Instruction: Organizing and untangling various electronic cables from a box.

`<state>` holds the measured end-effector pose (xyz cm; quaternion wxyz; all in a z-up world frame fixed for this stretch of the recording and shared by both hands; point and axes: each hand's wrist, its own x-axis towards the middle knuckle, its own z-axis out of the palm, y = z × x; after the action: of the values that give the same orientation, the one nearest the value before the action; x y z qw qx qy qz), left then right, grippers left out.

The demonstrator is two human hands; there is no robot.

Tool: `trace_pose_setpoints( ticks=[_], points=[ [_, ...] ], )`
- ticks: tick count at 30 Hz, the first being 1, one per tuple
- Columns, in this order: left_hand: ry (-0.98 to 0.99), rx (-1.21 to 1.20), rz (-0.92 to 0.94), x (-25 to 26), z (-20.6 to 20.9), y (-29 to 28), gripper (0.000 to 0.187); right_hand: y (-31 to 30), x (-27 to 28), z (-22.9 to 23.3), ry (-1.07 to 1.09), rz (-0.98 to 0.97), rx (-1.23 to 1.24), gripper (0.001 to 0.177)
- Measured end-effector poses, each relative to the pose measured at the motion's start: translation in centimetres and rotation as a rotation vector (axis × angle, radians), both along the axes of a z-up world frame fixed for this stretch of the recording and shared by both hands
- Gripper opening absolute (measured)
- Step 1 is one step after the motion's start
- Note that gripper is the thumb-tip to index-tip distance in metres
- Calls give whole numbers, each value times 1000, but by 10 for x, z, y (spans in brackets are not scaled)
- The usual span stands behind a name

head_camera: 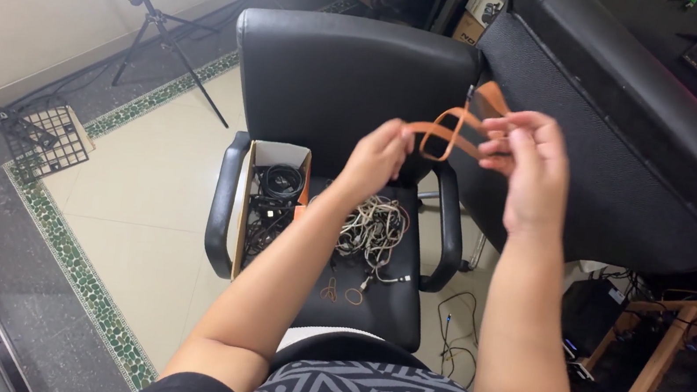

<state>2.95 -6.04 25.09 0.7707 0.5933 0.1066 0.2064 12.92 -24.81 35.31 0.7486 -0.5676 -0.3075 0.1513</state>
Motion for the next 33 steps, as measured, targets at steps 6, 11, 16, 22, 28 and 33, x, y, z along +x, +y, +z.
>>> trace_pose_setpoints(
  ticks=[6,11,16,22,28,33],
  points=[
    [-375,-423,-157,-9,124,-21,24,44,-35,-56,258,313,-356,89],
    [-676,-468,-134,-37,188,-19,28,58,-17,-255,-439,338,-432,50],
    [-935,-299,-12,-76,188,43,32,53,-19,-239,-213,147,-419,59],
    [-178,22,154,-67,119,54,25,66,10,-157,27,83,-509,52],
    [-217,644,63,-36,46,1,43,61,-32,35,113,85,-151,47],
    [11,35,-77,12,-13,10,33,58,-29,35,-222,121,65,50]
  ],
)
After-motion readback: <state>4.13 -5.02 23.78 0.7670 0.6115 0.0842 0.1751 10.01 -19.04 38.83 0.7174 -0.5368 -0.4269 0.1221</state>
